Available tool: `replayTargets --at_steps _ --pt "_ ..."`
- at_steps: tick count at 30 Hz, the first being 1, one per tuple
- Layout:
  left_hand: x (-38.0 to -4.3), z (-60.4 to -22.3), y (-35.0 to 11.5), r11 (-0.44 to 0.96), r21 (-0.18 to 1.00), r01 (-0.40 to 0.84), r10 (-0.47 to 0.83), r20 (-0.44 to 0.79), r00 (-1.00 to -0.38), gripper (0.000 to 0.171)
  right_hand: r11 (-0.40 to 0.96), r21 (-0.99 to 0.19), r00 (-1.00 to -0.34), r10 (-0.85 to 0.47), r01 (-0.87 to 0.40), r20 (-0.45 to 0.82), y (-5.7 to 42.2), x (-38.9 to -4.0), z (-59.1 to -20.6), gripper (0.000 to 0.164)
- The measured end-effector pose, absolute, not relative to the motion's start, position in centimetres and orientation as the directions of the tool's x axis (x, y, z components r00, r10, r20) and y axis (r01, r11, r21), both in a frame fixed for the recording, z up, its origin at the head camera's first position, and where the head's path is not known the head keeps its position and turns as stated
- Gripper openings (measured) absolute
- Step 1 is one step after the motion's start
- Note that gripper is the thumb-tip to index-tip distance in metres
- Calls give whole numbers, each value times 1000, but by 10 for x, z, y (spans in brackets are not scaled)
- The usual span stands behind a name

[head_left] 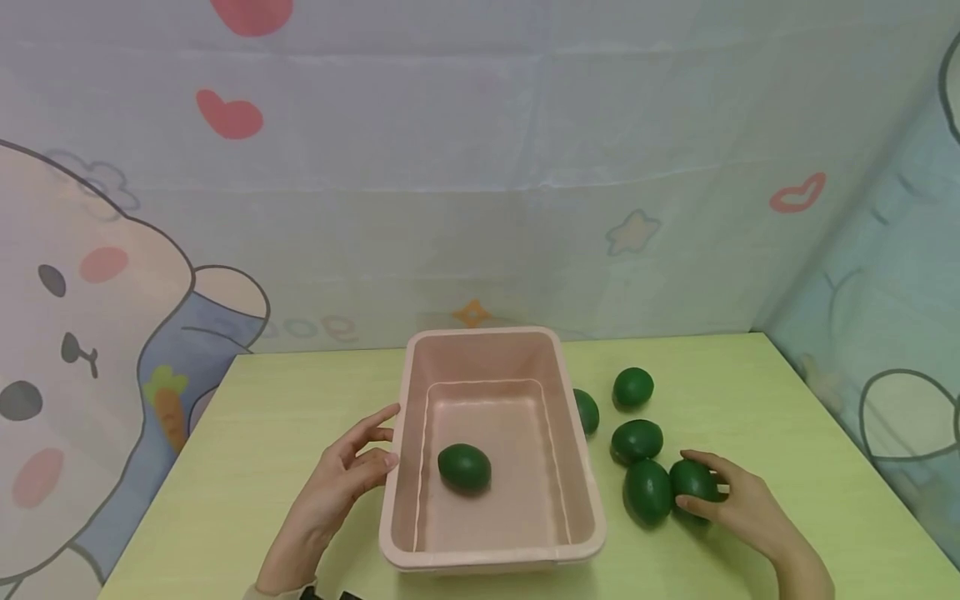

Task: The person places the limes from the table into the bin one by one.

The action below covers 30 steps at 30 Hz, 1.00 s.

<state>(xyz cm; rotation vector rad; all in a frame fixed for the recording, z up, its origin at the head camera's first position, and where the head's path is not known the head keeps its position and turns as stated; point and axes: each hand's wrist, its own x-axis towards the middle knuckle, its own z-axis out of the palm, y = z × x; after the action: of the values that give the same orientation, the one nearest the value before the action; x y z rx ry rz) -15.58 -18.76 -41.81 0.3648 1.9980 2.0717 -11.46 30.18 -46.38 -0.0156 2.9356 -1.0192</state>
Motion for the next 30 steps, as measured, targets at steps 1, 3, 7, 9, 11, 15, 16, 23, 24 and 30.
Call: replayTargets --at_steps 1,3,7,9,11,15,16,23,24,30 --pt "-156 -418 -187 -35 999 2 341 13 -940 59 786 -618 -999 -19 3 -29 302 -114 -463 69" --pt "-156 -418 -187 -33 999 2 340 13 -940 59 788 -616 -999 -17 6 -31 303 -113 -462 69" --pt "-155 -418 -187 -35 999 3 341 14 -940 59 787 -617 -999 -11 12 -33 303 -112 -459 69" --pt "-155 -418 -187 -41 999 1 340 15 -940 59 785 -620 -999 -10 12 -32 303 -112 -458 70" --pt "-155 -418 -187 -47 999 7 344 23 -939 59 782 -623 -1000 -9 10 -29 303 -112 -457 70" --pt "-155 -417 -187 -52 999 15 349 33 -936 58 779 -628 -1000 -13 6 -25 302 -111 -454 71" --pt "-154 -417 -187 -51 999 18 350 35 -936 58 776 -631 -1000 -18 -1 -20 302 -111 -452 71" --pt "-152 -416 -187 -36 999 0 329 12 -944 59 768 -634 -996 -58 -86 64 297 -110 -434 69" --pt "-152 -416 -187 -33 999 3 331 14 -943 59 772 -629 -996 -61 -93 72 296 -109 -432 68" --pt "-154 -415 -187 -33 999 9 341 20 -940 59 793 -596 -991 -86 -130 102 294 -111 -423 67"
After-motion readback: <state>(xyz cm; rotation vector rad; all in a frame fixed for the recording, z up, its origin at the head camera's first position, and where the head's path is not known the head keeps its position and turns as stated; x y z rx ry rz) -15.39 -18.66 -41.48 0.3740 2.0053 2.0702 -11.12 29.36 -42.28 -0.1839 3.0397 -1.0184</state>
